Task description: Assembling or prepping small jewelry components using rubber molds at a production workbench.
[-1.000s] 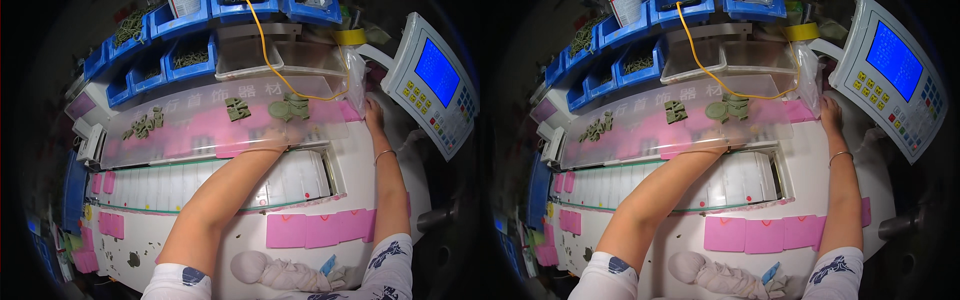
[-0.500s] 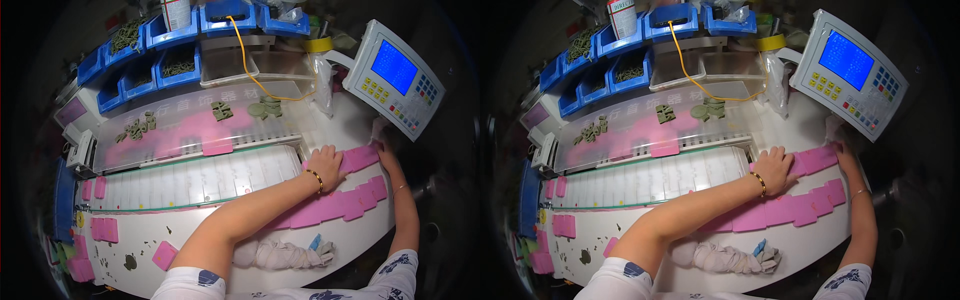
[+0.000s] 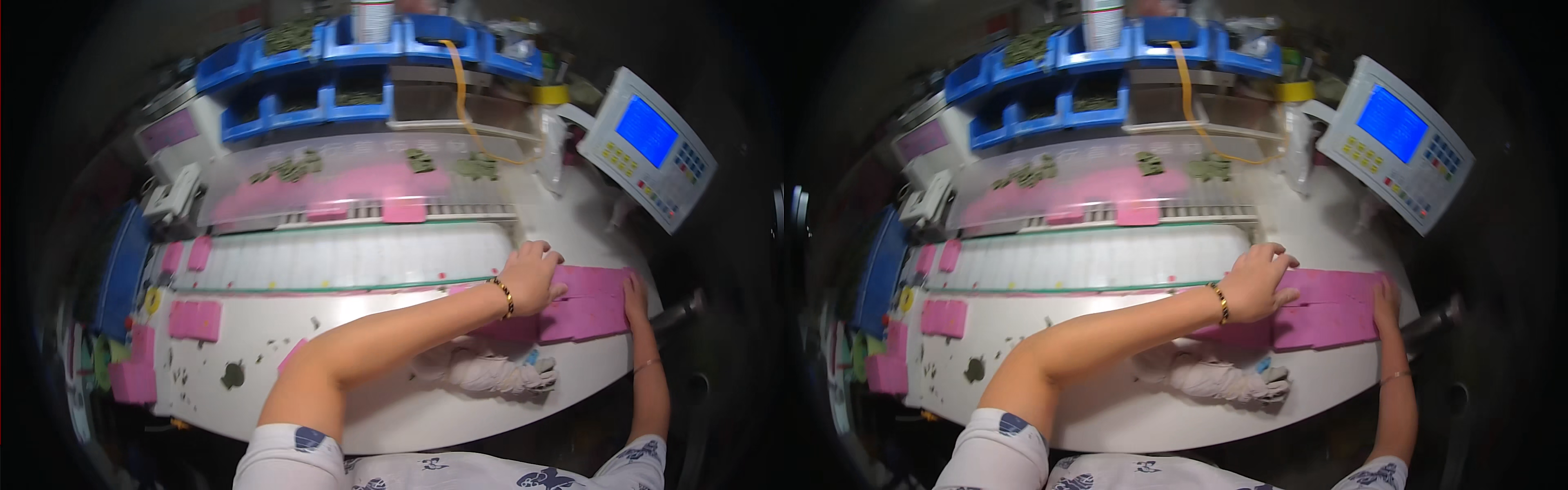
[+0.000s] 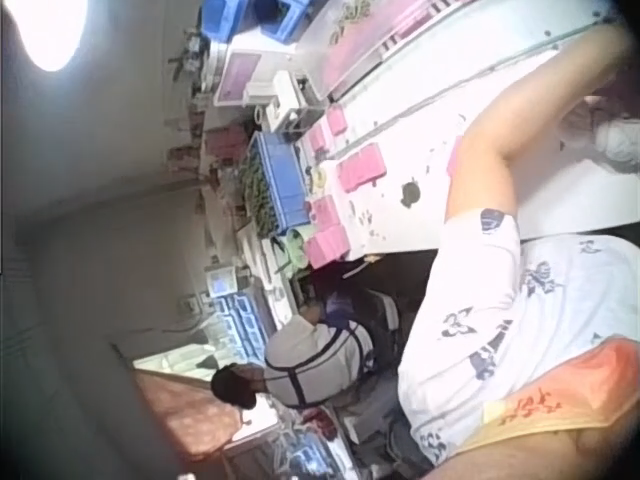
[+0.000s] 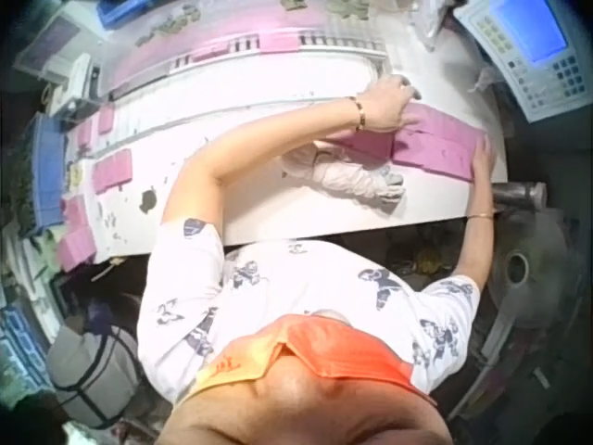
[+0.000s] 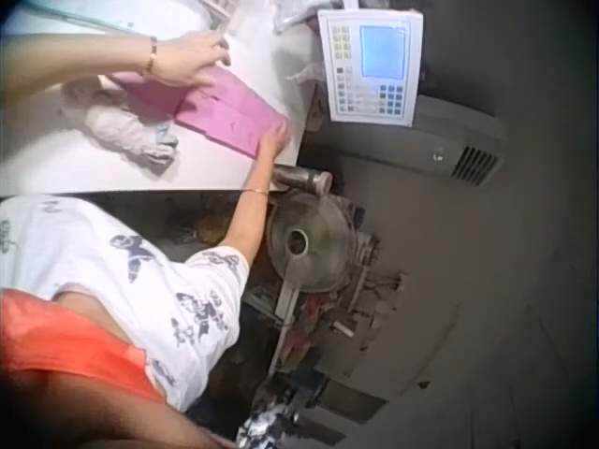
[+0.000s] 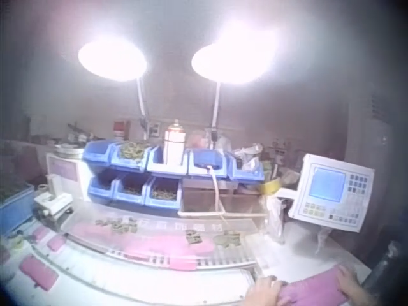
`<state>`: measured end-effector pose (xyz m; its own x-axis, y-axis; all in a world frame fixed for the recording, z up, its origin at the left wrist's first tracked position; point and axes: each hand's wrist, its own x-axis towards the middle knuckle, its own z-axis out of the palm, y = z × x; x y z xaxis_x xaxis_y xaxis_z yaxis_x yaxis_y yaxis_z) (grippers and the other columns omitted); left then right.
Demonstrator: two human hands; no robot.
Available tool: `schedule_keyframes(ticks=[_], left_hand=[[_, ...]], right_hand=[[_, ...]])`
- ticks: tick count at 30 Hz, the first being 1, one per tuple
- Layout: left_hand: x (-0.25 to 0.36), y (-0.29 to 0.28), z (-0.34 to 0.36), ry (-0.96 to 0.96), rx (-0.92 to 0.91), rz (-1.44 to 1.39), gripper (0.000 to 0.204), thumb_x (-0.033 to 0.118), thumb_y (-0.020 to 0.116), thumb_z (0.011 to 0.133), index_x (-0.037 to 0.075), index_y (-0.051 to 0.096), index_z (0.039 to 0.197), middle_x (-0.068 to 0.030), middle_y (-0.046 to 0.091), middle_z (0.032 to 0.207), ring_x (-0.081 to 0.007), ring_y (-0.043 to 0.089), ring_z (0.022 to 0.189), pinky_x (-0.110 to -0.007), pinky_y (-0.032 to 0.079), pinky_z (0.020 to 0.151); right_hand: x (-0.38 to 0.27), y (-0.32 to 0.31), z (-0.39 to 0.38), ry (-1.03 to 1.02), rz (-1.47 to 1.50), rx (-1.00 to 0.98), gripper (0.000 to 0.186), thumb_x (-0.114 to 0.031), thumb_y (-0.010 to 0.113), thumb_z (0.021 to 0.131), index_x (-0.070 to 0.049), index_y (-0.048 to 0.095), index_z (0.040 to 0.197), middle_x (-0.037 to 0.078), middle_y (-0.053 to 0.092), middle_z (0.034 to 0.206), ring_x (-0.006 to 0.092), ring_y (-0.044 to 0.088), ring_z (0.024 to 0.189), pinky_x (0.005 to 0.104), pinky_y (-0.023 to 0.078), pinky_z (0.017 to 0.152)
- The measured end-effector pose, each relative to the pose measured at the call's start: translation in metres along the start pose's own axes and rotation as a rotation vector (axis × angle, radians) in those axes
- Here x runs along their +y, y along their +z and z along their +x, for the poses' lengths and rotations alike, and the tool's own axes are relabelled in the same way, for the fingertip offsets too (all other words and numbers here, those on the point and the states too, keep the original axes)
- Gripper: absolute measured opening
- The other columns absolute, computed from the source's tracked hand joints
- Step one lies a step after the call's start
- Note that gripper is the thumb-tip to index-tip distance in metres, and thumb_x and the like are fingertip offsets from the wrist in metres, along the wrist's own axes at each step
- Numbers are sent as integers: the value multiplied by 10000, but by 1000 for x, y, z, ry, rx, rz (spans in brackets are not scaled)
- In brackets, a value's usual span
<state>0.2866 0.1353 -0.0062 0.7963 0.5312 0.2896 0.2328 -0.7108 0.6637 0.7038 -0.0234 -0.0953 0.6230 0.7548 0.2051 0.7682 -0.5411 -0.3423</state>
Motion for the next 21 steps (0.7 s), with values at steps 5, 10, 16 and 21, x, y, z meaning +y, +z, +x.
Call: schedule_keyframes(ticks=[5, 10, 16, 21], left_hand=[[-4, -115, -130, 68, 213, 49, 332, 220, 711, 830, 46, 596, 1088, -159, 589, 1108, -334, 535, 1105, -426, 422, 964], [-68, -207, -273, -420, 633, 546, 278, 179, 732, 797, 21, 586, 973, -160, 582, 981, -338, 550, 979, -404, 440, 894], [-90, -216, -391, -931, 586, 878, 341, 205, 748, 777, 48, 548, 1004, -126, 538, 1026, -343, 488, 1042, -441, 404, 913], [-81, -210, -399, -813, 610, 677, 363, 167, 773, 745, 56, 520, 979, -121, 543, 1035, -319, 525, 1021, -434, 437, 889]], right_hand=[[-100, -3, -53, -18, 286, 104, 416, -259, 505, 996, -47, 525, 1354, 188, 382, 1500, 316, 346, 1396, 390, 263, 1144], [-195, -17, -110, -200, 529, 90, 346, -118, 533, 971, 7, 565, 1292, 166, 452, 1456, 280, 429, 1344, 366, 313, 1113], [-344, -49, -191, -564, 529, 85, 380, -80, 547, 928, 11, 552, 1297, 171, 445, 1459, 297, 408, 1359, 406, 285, 1128], [-416, -50, -248, -946, 562, 43, 430, -54, 626, 853, 12, 560, 1272, 224, 428, 1445, 357, 421, 1340, 447, 345, 1090]])
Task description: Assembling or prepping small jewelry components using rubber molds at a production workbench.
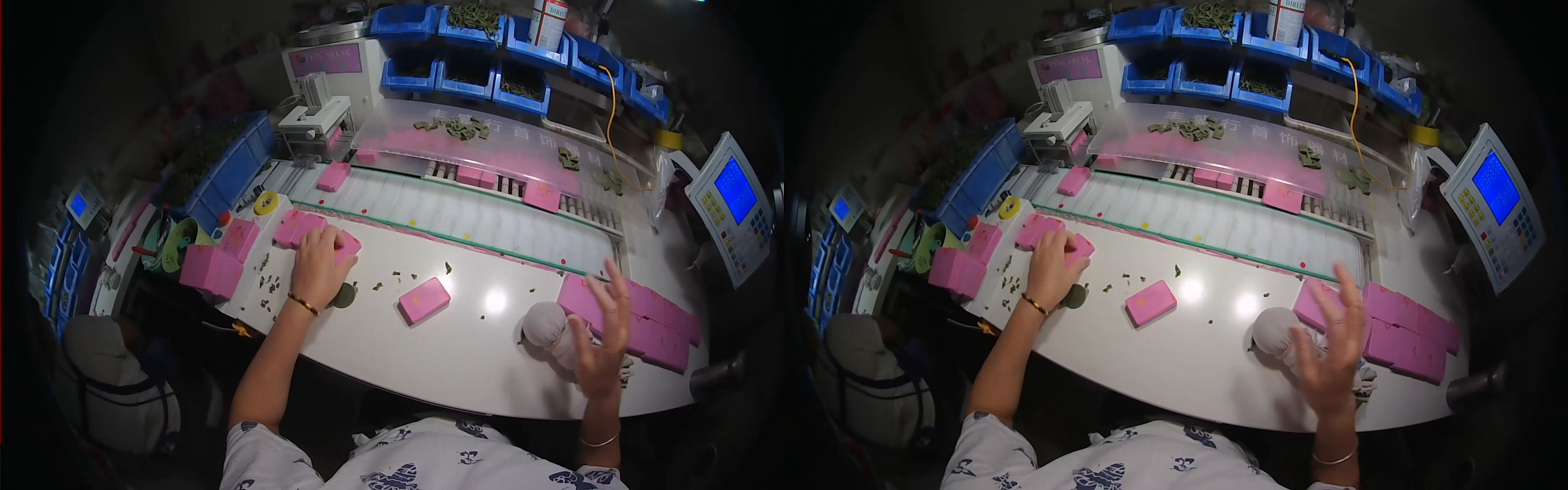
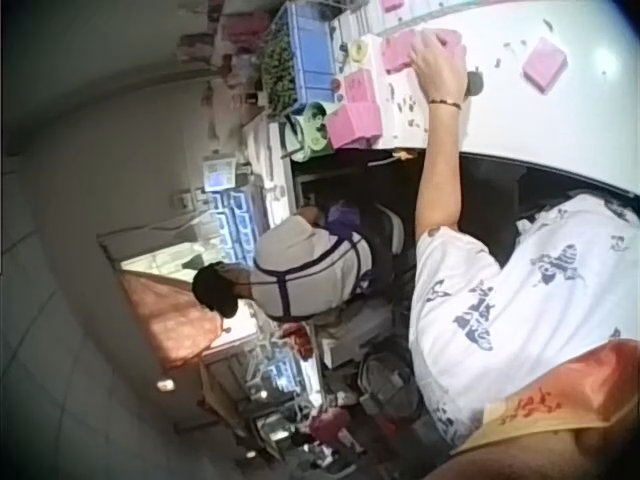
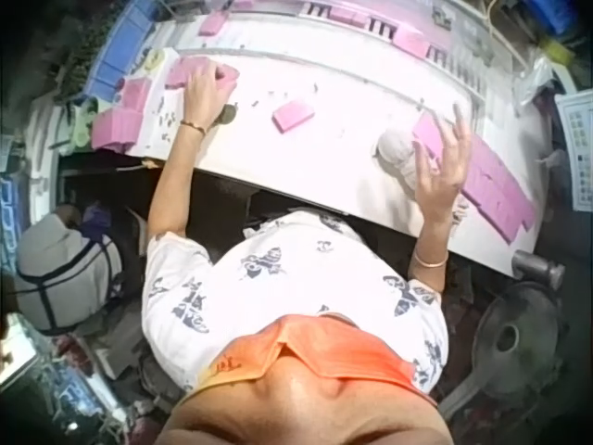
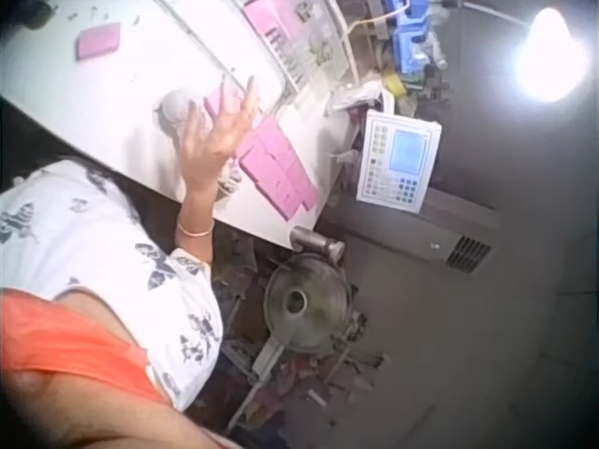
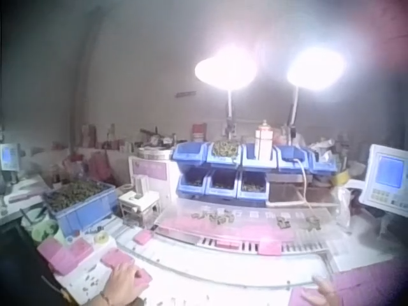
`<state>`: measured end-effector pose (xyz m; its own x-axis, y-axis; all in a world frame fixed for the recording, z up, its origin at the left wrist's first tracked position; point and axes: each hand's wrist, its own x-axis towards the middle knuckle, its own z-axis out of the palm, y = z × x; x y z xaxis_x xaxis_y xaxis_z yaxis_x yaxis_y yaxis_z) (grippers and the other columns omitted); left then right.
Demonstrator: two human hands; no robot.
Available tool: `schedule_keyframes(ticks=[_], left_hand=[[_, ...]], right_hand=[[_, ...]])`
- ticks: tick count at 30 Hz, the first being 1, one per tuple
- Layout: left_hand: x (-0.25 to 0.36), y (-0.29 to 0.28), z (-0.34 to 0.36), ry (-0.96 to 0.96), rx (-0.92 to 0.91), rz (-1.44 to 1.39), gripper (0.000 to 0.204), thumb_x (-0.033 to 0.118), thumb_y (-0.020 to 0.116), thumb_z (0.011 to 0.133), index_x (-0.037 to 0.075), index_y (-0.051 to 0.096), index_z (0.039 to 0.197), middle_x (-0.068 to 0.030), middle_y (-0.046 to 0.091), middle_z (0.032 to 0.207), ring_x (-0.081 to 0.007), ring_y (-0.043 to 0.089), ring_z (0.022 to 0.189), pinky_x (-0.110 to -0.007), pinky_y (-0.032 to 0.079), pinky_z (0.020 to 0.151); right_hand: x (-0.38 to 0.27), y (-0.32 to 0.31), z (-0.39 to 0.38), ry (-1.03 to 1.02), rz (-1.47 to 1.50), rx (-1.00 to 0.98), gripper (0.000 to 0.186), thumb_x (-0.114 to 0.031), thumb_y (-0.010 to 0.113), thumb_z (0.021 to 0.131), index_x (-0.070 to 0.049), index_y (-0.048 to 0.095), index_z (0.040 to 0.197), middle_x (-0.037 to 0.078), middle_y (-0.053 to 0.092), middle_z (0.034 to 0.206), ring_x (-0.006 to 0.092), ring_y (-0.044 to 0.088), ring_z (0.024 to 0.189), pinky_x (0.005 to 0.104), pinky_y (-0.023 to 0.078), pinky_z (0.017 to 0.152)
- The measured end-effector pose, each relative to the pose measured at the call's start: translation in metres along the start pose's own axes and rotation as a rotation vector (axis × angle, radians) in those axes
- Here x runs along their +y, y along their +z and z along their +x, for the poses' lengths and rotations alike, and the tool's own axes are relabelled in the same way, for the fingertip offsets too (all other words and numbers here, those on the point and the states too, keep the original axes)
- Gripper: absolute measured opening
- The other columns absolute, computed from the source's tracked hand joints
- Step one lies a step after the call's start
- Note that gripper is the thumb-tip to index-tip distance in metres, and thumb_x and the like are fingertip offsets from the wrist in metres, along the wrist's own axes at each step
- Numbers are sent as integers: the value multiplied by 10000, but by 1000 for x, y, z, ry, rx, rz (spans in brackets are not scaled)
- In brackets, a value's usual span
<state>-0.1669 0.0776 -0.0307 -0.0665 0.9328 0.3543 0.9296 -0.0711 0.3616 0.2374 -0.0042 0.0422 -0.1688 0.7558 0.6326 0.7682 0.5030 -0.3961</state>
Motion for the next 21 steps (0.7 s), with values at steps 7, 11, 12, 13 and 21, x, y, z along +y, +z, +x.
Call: schedule_keyframes(ticks=[7, 11, 12, 13, 21], left_hand=[[116, -17, -26, 323, 11, -762, 343, 103, 803, 716, 55, 550, 943, -121, 562, 975, -275, 590, 838, -355, 499, 782], [178, -12, -80, 568, -118, -965, 271, 94, 781, 744, 46, 600, 941, -128, 565, 1031, -284, 605, 921, -335, 512, 770], [184, -12, -81, 561, -118, -968, 271, 94, 781, 744, 46, 600, 941, -128, 565, 1031, -284, 605, 921, -335, 512, 770], [188, -12, -82, 504, -144, -1039, 241, 83, 766, 774, 32, 597, 937, -104, 578, 1009, -237, 599, 916, -323, 497, 804], [203, 6, -96, -34, -1009, -1654, 400, 387, 508, 1011, 8, 595, 916, 2, 565, 785, -73, 544, 744, -229, 451, 696]], right_hand=[[-44, 58, -23, 379, 1183, -281, 772, -245, 600, 945, 8, 154, 1522, 188, 280, 1544, 302, 360, 1382, 436, 317, 1108], [-61, 77, -43, 384, 1308, -198, 833, -441, 541, 965, 33, 131, 1514, 203, 294, 1528, 283, 364, 1375, 443, 291, 1121], [-56, 72, -48, 378, 1292, -158, 840, -458, 541, 961, 40, 143, 1509, 212, 327, 1506, 285, 370, 1371, 443, 288, 1123], [-49, 67, -51, 372, 1275, -119, 848, -475, 540, 957, 47, 155, 1504, 220, 359, 1483, 288, 377, 1367, 443, 284, 1126], [-39, 39, -43, -36, 582, -111, 821, -397, 746, 836, 99, 389, 1385, 249, 528, 1332, 313, 552, 1210, 418, 475, 984]])
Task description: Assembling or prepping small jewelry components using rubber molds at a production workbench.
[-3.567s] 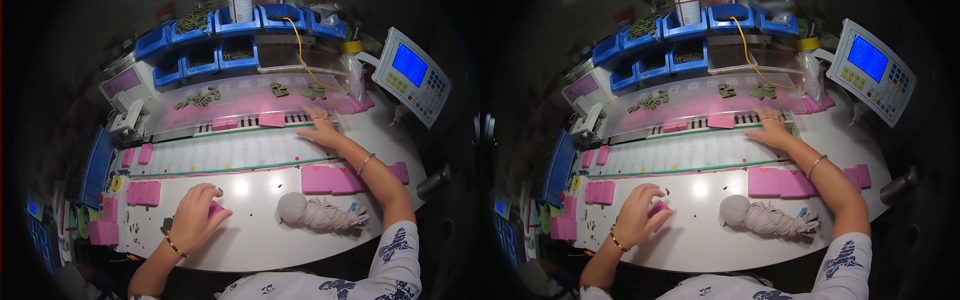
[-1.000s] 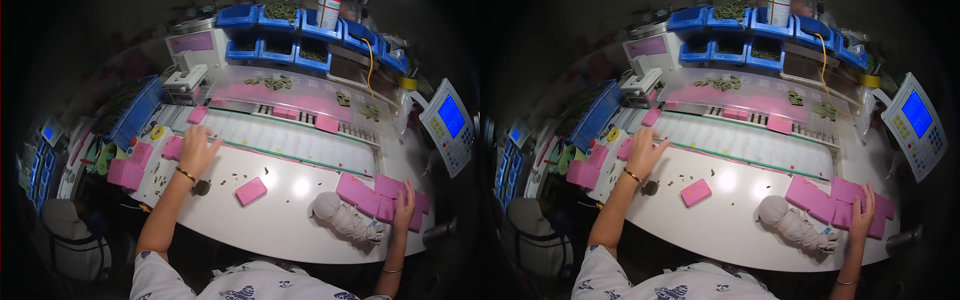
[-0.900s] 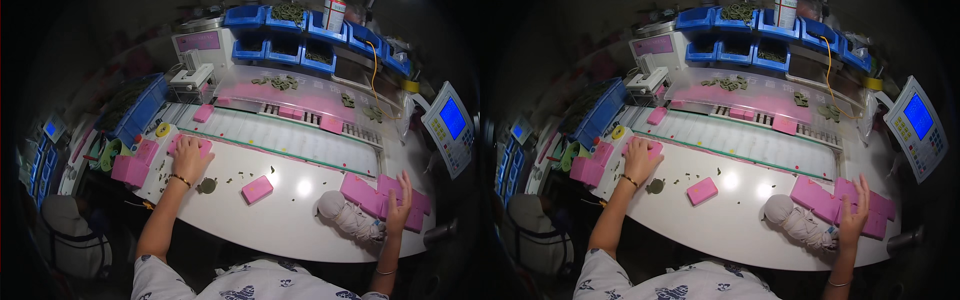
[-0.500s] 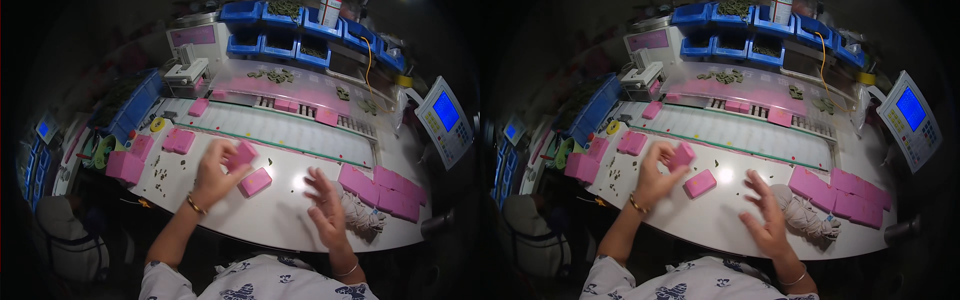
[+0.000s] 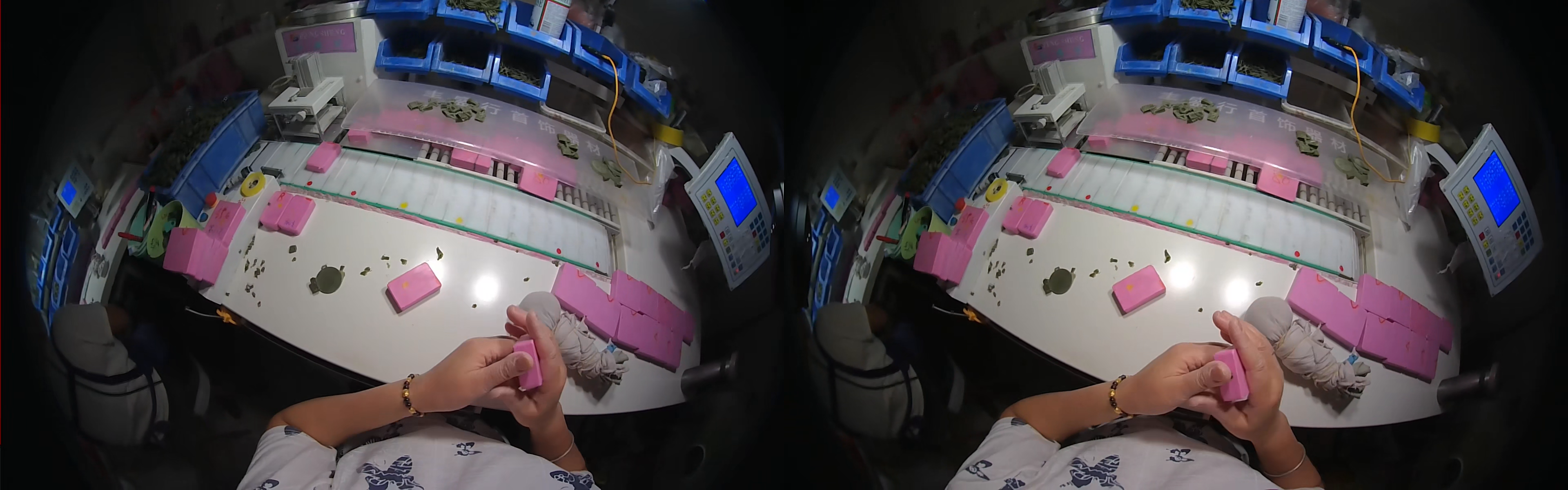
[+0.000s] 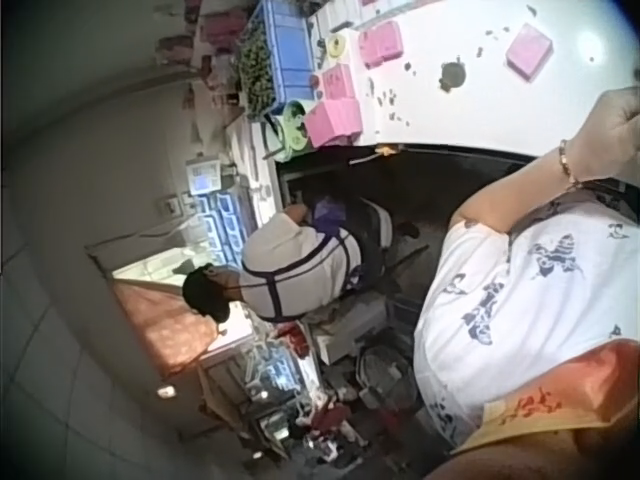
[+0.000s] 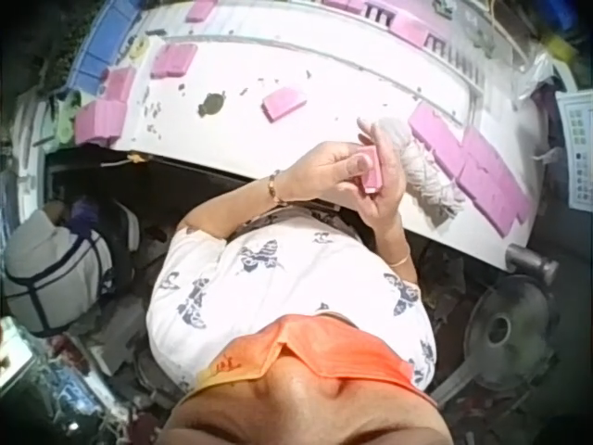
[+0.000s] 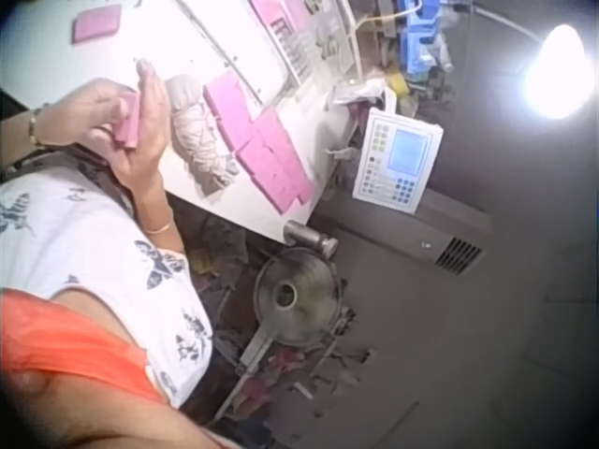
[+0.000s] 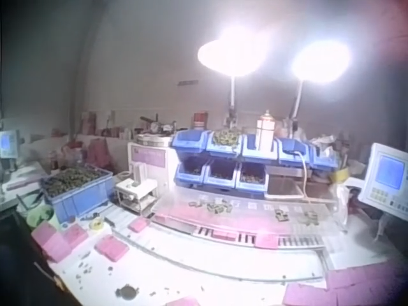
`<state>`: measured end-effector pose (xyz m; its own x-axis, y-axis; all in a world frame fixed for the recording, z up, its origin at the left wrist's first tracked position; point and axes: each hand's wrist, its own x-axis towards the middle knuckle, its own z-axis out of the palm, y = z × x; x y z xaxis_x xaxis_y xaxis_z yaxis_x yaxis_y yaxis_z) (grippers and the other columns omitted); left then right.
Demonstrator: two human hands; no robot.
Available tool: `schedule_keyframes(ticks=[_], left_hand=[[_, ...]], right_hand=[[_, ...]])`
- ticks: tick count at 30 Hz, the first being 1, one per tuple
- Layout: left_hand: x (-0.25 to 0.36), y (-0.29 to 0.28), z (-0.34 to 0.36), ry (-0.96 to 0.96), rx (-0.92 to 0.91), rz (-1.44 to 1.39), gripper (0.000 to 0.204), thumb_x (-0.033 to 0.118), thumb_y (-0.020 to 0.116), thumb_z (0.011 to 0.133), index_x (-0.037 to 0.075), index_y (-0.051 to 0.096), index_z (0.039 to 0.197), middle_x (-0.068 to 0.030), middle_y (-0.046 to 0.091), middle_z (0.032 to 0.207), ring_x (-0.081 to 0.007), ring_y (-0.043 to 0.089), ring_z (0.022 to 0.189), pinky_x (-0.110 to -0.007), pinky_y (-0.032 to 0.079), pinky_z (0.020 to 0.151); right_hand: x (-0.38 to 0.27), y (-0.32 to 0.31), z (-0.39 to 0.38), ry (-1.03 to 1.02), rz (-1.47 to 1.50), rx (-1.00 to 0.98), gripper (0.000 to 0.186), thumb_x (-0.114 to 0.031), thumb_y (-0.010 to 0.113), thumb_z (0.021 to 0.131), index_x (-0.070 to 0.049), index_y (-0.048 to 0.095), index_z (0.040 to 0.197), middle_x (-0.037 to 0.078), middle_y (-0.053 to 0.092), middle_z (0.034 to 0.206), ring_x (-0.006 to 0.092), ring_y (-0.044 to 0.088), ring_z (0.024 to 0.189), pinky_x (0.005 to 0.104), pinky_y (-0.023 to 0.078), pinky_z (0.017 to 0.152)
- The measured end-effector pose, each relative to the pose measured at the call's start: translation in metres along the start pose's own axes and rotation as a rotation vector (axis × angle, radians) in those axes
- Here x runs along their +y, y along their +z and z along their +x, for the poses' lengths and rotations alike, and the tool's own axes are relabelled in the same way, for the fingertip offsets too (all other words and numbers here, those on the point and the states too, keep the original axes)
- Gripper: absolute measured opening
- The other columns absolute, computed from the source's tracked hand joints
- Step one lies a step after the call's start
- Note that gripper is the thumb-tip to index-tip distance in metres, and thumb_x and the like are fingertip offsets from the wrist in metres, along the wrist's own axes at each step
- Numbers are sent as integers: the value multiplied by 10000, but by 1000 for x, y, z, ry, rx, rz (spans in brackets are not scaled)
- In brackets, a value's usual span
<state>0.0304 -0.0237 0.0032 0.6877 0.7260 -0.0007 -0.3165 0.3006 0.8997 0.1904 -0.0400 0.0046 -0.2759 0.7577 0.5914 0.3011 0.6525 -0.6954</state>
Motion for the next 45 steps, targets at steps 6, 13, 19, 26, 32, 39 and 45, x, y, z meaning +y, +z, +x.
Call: schedule_keyframes(ticks=[6, 13, 19, 26, 32, 39, 45], left_hand=[[-14, -2, 1, 51, 12, 102, 273, 213, 448, 1028, -15, 580, 956, -25, 552, 900, -100, 500, 852, -256, 418, 809], [3, -34, 0, 293, 133, 541, 216, 134, 480, 989, -34, 595, 915, -84, 557, 1017, -186, 531, 943, -319, 429, 876], [27, -114, -14, 283, 785, 1604, 263, 157, 720, 766, 30, 525, 644, -105, 514, 811, -297, 503, 827, -420, 414, 745], [46, -70, -3, 393, 655, 1166, 434, 103, 808, 696, 12, 597, 1064, -113, 591, 1062, -306, 572, 992, -399, 489, 865], [21, -33, 7, 356, 51, 744, 825, 89, 784, 767, -1, 345, 1460, -139, 492, 1415, -230, 533, 1250, -355, 464, 1007], [27, -34, 14, 143, -65, 41, 778, 82, 686, 886, 40, 221, 1508, -202, 481, 1402, -256, 495, 1292, -370, 425, 1054], [16, -27, 41, 223, 216, -604, 315, 272, 589, 974, 99, 456, 1201, -108, 613, 1104, -178, 594, 920, -329, 517, 814]], right_hand=[[9, 10, -12, 278, 496, 208, 683, -366, 666, 909, 73, 413, 1367, 222, 613, 1203, 308, 631, 1069, 425, 513, 935], [25, -27, 0, 563, 1101, 539, 651, -537, 376, 1004, -14, 395, 1390, 98, 594, 1087, 219, 635, 939, 401, 577, 782], [11, -24, 10, 583, 1064, 391, 646, -445, 405, 1020, -8, 255, 1471, 162, 514, 1244, 266, 563, 1135, 461, 482, 985], [23, -19, 7, 414, 335, 289, 661, -44, 816, 710, -20, 504, 1292, 116, 558, 1132, 216, 560, 999, 336, 458, 923], [0, -14, 24, 20, -79, -46, 608, -113, 820, 700, 2, 582, 1247, 141, 578, 1017, 255, 585, 896, 353, 489, 750], [4, -26, 17, 278, 539, 135, 619, -88, 820, 737, 0, 547, 1286, 120, 530, 1164, 176, 564, 954, 280, 506, 734], [-3, 1, 18, 53, -104, 77, 319, -136, 838, 693, -61, 689, 965, 77, 574, 1048, 216, 523, 917, 334, 466, 779]])
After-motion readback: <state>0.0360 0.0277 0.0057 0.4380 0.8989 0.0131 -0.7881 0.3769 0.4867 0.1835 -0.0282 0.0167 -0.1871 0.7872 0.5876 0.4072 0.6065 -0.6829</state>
